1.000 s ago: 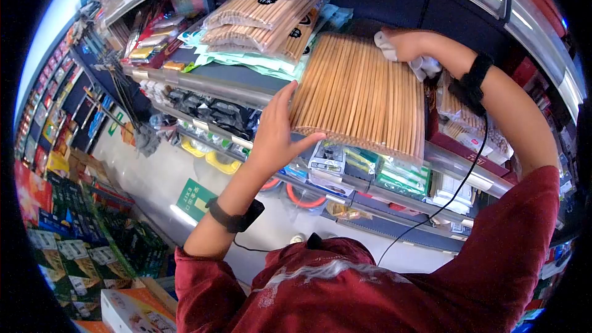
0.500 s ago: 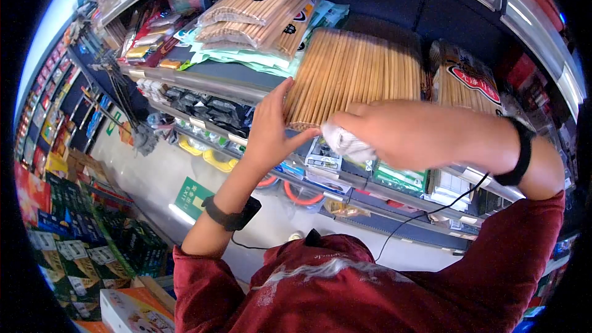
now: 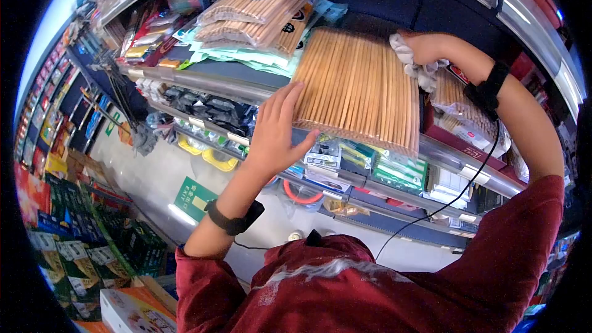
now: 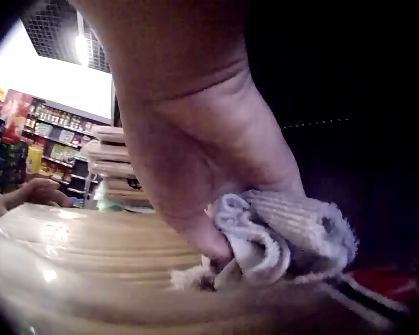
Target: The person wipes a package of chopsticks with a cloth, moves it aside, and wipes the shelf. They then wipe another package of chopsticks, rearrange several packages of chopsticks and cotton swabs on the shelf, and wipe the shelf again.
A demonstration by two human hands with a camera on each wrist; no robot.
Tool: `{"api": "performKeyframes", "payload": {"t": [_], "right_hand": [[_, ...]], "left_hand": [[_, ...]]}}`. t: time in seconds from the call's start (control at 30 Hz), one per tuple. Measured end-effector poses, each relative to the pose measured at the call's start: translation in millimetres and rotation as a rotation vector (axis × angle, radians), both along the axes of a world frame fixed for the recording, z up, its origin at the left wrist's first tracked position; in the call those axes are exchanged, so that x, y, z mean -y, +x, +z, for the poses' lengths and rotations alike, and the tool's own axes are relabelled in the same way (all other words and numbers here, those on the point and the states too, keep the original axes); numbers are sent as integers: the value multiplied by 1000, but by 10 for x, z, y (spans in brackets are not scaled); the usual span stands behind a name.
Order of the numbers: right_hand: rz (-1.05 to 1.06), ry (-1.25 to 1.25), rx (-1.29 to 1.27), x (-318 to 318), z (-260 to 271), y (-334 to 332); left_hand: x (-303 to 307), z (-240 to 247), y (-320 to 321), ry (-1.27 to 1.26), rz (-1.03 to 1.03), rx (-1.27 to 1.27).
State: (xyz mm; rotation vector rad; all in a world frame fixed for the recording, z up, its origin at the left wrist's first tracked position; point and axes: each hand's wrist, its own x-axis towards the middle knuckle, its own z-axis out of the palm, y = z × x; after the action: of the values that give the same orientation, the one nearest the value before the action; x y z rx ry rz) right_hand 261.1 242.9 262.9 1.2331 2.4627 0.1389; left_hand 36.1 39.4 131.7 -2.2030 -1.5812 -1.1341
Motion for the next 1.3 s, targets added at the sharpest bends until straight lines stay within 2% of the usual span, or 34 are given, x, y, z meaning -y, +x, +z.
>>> {"api": "performKeyframes", "payload": {"t": [0.03, 0.1, 0.13, 0.23, 0.37, 0.4, 0.47, 0.5, 0.57, 0.6, 0.63, 0.67, 0.7, 0.8, 0.83, 0.9, 1.0, 1.1, 1.13, 1.17, 1.23, 1.3], "right_hand": [[-3, -2, 1, 83, 38, -37], [122, -59, 19, 211, 56, -70], [111, -19, -82, 371, 17, -61], [150, -27, -83, 784, -47, -101], [372, -50, -245, 1335, -138, -53], [375, -49, -245, 1445, -124, -57], [592, -67, -256, 1618, -41, -86], [594, -66, -257, 1629, 39, -138], [575, -377, -225, 1533, 208, -282], [486, -472, -263, 1432, 249, -355], [549, -312, -277, 1311, 265, -382], [524, -265, -258, 1173, 329, -442], [516, -134, -375, 1010, 309, -475], [513, 191, -357, 673, 298, -619], [516, 192, -365, 607, 297, -652], [362, 211, -251, 475, 302, -701], [387, 285, -105, -2, 113, -776], [303, 248, -159, -27, -94, -906], [173, 124, -105, 125, -57, -961], [175, 127, -104, 121, -127, -985], [228, 342, -305, 145, -284, -1057], [270, 335, -340, 227, -298, -1060]], "left_hand": [[-23, -18, 1, -2, -3, 1], [-61, -47, 2, 34, -15, 9], [-65, -51, 8, 31, -19, 9], [-74, -66, 20, 38, -22, 44], [-81, -109, 20, 55, -9, 50], [-86, -110, 21, 59, -9, 45], [-87, -109, 17, 62, -19, 56], [-82, -109, 12, 63, -30, 67], [-66, -117, 7, 54, -18, 68], [-56, -121, 4, 45, -9, 71], [-45, -120, 2, 45, -6, 72], [-38, -117, 3, 51, 0, 63], [-30, -112, 8, 56, 4, 53], [-13, -61, 2, 54, -30, 57], [4, -48, -2, 53, -26, 49], [34, -36, 2, 47, -27, 65], [43, -67, -57, 40, -8, 104], [39, -88, -118, 43, 11, 146], [37, -87, -136, 45, 20, 155], [42, -84, -154, 48, 21, 156], [53, -85, -179, 44, 28, 169], [57, -100, -193, 38, 31, 182]]}}
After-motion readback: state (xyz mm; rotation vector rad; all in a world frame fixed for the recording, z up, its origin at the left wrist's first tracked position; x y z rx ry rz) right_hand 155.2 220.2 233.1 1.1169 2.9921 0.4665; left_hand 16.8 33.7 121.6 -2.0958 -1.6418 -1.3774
